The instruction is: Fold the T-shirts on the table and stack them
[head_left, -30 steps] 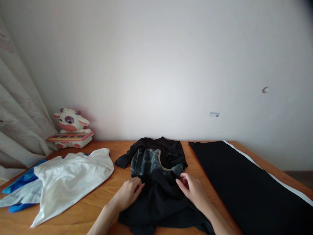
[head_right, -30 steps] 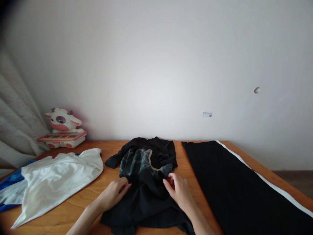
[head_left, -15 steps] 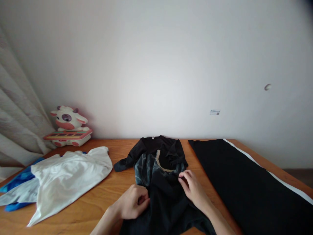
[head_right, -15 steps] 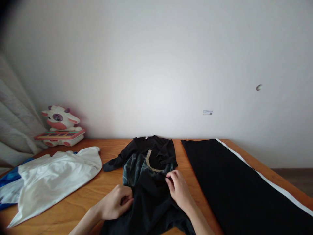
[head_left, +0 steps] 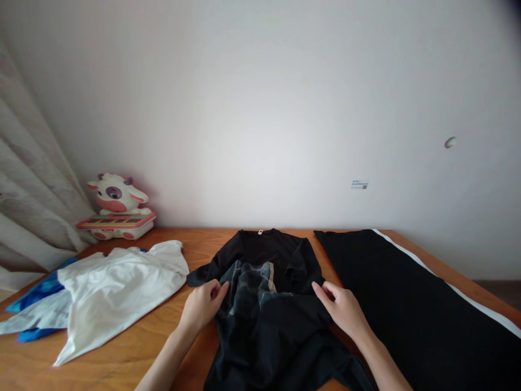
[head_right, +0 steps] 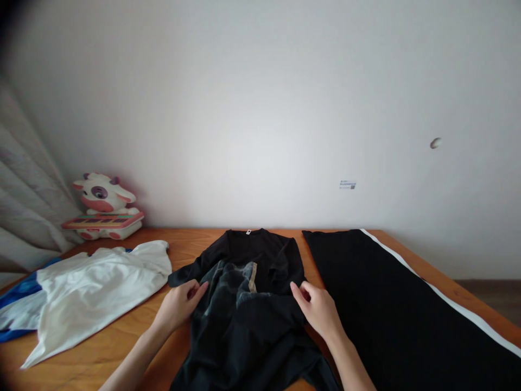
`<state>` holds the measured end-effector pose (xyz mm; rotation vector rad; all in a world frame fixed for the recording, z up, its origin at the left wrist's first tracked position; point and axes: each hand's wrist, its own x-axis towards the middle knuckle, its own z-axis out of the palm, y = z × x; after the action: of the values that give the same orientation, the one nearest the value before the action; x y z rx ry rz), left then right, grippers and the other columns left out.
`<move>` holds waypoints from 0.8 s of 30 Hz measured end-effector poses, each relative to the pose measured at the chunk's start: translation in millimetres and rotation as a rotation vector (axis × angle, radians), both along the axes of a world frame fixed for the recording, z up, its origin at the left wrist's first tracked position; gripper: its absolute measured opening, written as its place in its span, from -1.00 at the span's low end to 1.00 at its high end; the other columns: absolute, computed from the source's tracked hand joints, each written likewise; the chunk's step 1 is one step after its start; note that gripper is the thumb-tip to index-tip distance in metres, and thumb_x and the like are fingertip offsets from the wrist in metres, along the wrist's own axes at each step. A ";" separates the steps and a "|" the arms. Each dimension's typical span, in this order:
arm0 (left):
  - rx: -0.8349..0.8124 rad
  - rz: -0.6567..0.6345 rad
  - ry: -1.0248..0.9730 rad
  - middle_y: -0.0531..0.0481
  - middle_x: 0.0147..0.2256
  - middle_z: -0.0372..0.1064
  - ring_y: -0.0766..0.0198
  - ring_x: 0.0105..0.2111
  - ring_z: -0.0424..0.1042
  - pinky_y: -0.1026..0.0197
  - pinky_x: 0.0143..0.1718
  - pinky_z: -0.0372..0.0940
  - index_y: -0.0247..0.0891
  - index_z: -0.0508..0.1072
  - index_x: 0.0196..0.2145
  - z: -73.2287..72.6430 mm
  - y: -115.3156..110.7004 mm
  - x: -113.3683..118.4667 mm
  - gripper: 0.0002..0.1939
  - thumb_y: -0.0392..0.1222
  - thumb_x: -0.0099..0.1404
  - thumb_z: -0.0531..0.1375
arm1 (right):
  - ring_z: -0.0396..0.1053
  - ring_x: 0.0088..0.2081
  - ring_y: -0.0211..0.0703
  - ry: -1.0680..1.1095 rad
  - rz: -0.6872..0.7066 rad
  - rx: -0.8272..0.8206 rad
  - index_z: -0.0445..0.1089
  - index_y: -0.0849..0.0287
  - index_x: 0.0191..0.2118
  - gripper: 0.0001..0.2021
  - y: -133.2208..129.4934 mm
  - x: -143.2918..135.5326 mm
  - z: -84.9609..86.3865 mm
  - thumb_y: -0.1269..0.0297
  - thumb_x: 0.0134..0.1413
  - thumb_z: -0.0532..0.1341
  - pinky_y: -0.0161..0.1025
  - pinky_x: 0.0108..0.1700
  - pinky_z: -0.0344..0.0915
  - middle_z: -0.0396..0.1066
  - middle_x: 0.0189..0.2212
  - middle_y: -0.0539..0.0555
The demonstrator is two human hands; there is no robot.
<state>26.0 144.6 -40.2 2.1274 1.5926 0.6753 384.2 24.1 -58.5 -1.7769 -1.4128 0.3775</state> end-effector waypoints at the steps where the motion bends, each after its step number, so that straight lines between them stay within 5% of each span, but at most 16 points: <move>1: 0.020 0.070 0.100 0.05 -0.56 0.28 0.22 -0.52 0.30 0.23 -0.45 -0.03 -0.16 0.20 -0.54 -1.7 1.0 -0.9 -0.51 0.27 0.34 0.03 | 0.28 -0.53 -0.14 -0.050 -0.033 -0.008 0.27 0.04 -0.51 -0.54 1.2 -0.4 -3.6 -0.24 0.15 0.15 -0.22 -0.42 0.15 0.29 -0.62 -0.05; 5: -0.024 0.116 0.257 -0.07 -0.41 0.44 0.07 -0.40 0.44 0.21 -0.42 0.02 -0.14 0.30 -0.38 -7.6 2.1 -4.2 -0.58 0.24 0.38 -0.02 | 0.42 -0.35 -0.04 -0.160 -0.118 -0.008 0.41 0.04 -0.14 -0.48 6.5 4.1 -21.7 -0.27 -0.06 0.31 -0.17 -0.28 0.33 0.40 -0.42 0.00; 9: 0.068 -0.039 0.151 -0.03 -0.44 0.36 0.15 -0.42 0.38 0.21 -0.38 0.09 -0.14 0.23 -0.50 -12.6 4.5 -1.5 -0.64 0.12 0.33 0.03 | 0.42 -0.27 0.00 -0.268 -0.055 0.026 0.47 0.04 -0.20 -0.58 8.5 6.2 -32.3 -0.19 -0.02 0.32 -0.13 -0.19 0.36 0.40 -0.35 0.06; 12: 0.055 -0.002 -0.115 0.06 -0.54 0.24 0.22 -0.48 0.29 0.24 -0.40 0.11 -0.14 0.19 -0.59 -12.6 9.5 -1.4 -0.66 0.09 0.19 0.11 | 0.41 -0.29 -0.02 -0.298 -0.024 0.062 0.43 0.04 -0.41 -0.70 8.8 4.7 -30.4 -0.07 0.14 0.21 -0.11 -0.18 0.34 0.37 -0.37 0.07; 17: -0.350 0.208 -0.906 0.16 -0.64 0.25 0.30 -0.61 0.28 0.30 -0.57 0.13 -0.17 0.28 -0.57 -0.3 15.2 -8.0 -0.74 0.01 0.02 0.24 | 0.43 -0.21 0.02 -0.204 -0.021 0.189 0.25 0.06 -0.53 -0.69 8.3 2.9 -16.8 0.02 0.12 0.18 -0.10 -0.14 0.33 0.43 -0.29 0.12; 21: -0.641 0.359 -1.271 0.06 -0.65 0.39 0.20 -0.62 0.41 0.26 -0.61 0.26 -0.21 0.39 -0.53 12.4 13.6 -8.9 -0.88 -0.13 0.04 0.21 | 0.29 -0.53 -0.18 0.139 -0.028 0.121 0.16 0.04 -0.52 -0.62 9.5 4.8 -9.1 -0.08 0.11 0.20 -0.25 -0.43 0.23 0.25 -0.62 -0.07; 24: -0.664 0.366 -1.329 0.03 -0.63 0.45 0.16 -0.59 0.49 0.24 -0.59 0.33 -0.24 0.45 -0.49 15.8 12.4 -6.2 -0.89 -0.16 0.10 0.21 | 0.26 -0.57 -0.22 0.489 -0.167 0.184 0.19 0.04 -0.45 -0.61 11.7 22.6 -12.0 -0.15 0.05 0.23 -0.28 -0.47 0.25 0.21 -0.63 -0.12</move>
<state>19.8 157.0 -24.4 0.5608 1.1020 1.1104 406.7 35.8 -70.5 -1.5075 -0.9179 0.5318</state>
